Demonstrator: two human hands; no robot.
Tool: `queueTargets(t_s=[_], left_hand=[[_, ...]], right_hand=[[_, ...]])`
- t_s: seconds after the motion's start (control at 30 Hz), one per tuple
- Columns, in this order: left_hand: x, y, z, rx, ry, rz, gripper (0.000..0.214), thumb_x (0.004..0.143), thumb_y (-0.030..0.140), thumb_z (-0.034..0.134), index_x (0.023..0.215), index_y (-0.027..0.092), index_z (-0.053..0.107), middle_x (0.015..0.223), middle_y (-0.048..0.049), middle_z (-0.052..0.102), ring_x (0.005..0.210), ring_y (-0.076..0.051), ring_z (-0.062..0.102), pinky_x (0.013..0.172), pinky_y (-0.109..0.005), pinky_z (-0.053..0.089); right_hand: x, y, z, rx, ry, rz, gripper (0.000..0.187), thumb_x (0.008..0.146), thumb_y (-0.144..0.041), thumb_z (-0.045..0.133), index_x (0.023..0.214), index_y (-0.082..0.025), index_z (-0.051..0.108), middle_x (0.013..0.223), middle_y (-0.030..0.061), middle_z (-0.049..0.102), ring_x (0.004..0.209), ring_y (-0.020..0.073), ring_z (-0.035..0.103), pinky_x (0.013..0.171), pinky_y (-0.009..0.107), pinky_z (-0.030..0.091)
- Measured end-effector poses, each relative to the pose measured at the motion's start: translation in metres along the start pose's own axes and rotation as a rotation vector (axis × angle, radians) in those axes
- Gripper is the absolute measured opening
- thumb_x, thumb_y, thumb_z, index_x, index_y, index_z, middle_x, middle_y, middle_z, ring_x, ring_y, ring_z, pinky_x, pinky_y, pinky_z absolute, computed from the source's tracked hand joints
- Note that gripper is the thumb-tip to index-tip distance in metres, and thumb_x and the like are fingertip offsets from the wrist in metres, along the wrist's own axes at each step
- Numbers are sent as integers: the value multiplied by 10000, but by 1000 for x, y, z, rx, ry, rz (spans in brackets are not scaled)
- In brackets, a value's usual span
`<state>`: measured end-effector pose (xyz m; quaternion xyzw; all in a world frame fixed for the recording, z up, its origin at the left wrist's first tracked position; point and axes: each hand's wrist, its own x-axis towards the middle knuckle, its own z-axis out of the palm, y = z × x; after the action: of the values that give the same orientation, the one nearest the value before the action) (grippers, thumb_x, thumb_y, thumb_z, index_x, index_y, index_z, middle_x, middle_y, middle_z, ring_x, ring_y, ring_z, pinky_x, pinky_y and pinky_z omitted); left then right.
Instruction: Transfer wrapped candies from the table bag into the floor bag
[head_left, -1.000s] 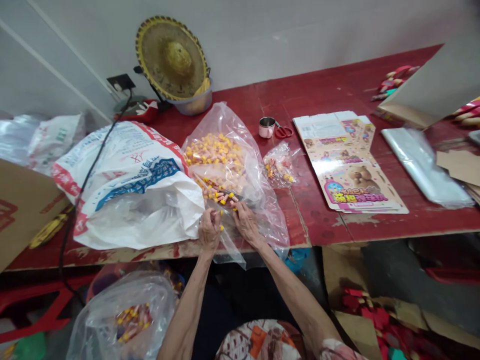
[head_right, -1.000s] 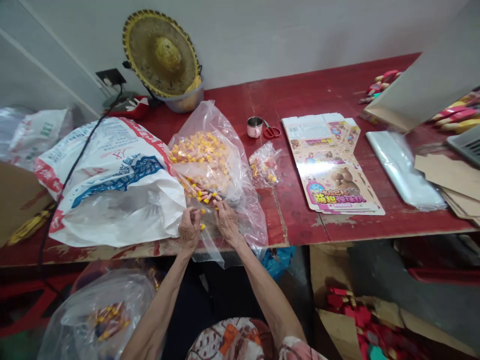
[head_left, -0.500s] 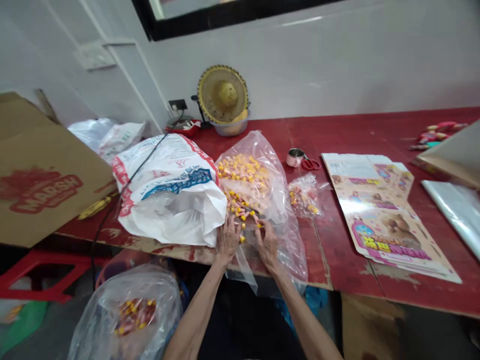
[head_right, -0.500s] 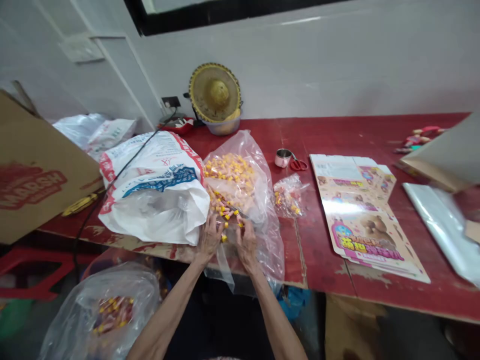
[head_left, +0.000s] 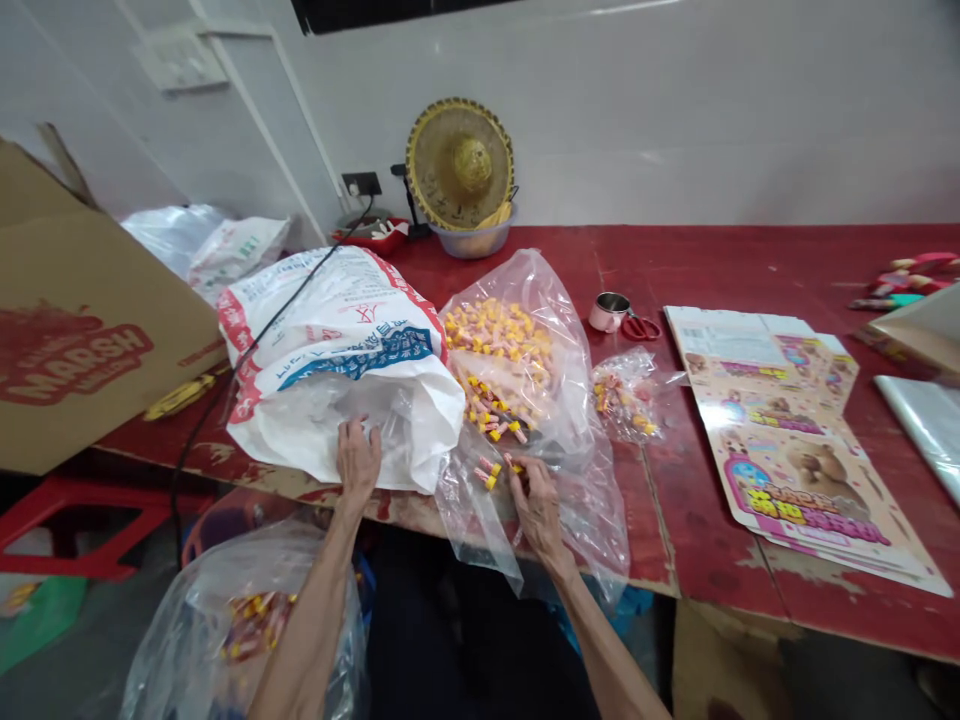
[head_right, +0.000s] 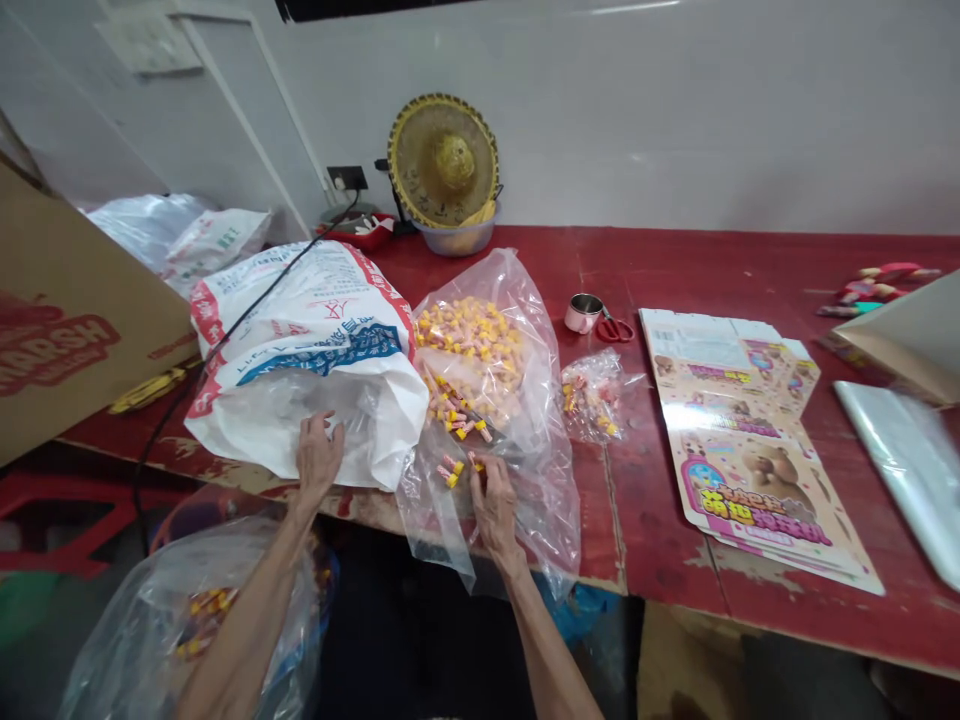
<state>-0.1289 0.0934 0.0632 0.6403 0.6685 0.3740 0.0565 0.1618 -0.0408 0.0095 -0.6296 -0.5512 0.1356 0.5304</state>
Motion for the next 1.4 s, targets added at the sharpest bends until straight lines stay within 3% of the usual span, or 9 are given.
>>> queueTargets(t_s=[0.23, 0.37, 0.47, 0.7, 0.83, 0.97, 1.07, 1.23, 1.4], left_hand=[[24, -8, 0, 63, -173, -10, 158, 810, 266, 583, 960, 229, 614, 961, -99, 662, 955, -292, 672, 943, -417, 564], [15, 9, -21, 9, 22, -134, 327, 863, 352, 575, 1151, 200, 597, 937, -47, 663, 748, -212, 628, 775, -349, 548], [-9, 37, -32, -272, 129, -208, 403, 824, 422, 635, 1157, 198, 598, 942, -27, 690, 684, -158, 623, 681, -290, 526], [-80, 114, -20, -898, -402, -483, 582, 725, 606, 797, 1081, 180, 622, 733, 11, 676, 643, -174, 677, 634, -275, 535], [-103, 134, -8, -1028, -592, -485, 585, 723, 631, 820, 1051, 177, 650, 788, -10, 703, 704, -179, 702, 711, -303, 572], [-111, 133, 7, -796, -755, -295, 502, 842, 642, 739, 1048, 186, 696, 680, 26, 621, 601, -145, 600, 580, -247, 473], [-118, 130, 20, -596, -674, 32, 335, 963, 537, 639, 995, 209, 697, 769, -5, 651, 672, -169, 628, 634, -283, 525], [-149, 140, 45, -259, -568, 563, 205, 1087, 233, 446, 1025, 214, 640, 1009, -82, 667, 941, -230, 672, 844, -365, 579], [-152, 151, 61, -107, -553, 741, 167, 1055, 139, 426, 993, 207, 566, 982, -86, 602, 901, -249, 626, 823, -394, 561]], right_hand=[[6, -4, -1, -45, -36, -49, 340, 1150, -336, 411, 1211, -210, 720, 1144, 114, 719, 1044, 241, 704, 932, 370, 596], [6, -3, -15, -59, 47, -28, 351, 1160, -417, 439, 1204, -215, 723, 1124, 114, 725, 1045, 250, 690, 940, 386, 591], [2, -3, -23, -49, -1, -3, 448, 1163, -473, 372, 1149, -216, 739, 1117, 124, 732, 1036, 256, 698, 920, 393, 587], [4, -26, -40, 285, -147, 261, 526, 990, -724, 632, 1011, -210, 743, 941, 69, 731, 802, 221, 660, 738, 325, 539], [-3, -38, -49, 465, -281, 303, 455, 950, -671, 679, 978, -217, 710, 791, -1, 624, 694, 172, 562, 637, 275, 436], [-12, -38, -53, 422, -362, 291, 342, 1016, -565, 627, 994, -226, 671, 749, -31, 563, 664, 155, 510, 624, 264, 400], [-18, -31, -56, 328, -327, 204, 238, 1045, -453, 578, 1076, -229, 650, 882, 7, 644, 740, 178, 593, 683, 290, 498], [-28, -11, -63, 108, -91, 38, 362, 956, -153, 469, 1267, -216, 643, 1341, 134, 644, 1278, 253, 624, 1078, 427, 554], [-33, 6, -60, -15, 92, 107, 263, 1047, -165, 416, 1134, -209, 661, 1143, 127, 690, 1124, 253, 671, 1006, 406, 583]])
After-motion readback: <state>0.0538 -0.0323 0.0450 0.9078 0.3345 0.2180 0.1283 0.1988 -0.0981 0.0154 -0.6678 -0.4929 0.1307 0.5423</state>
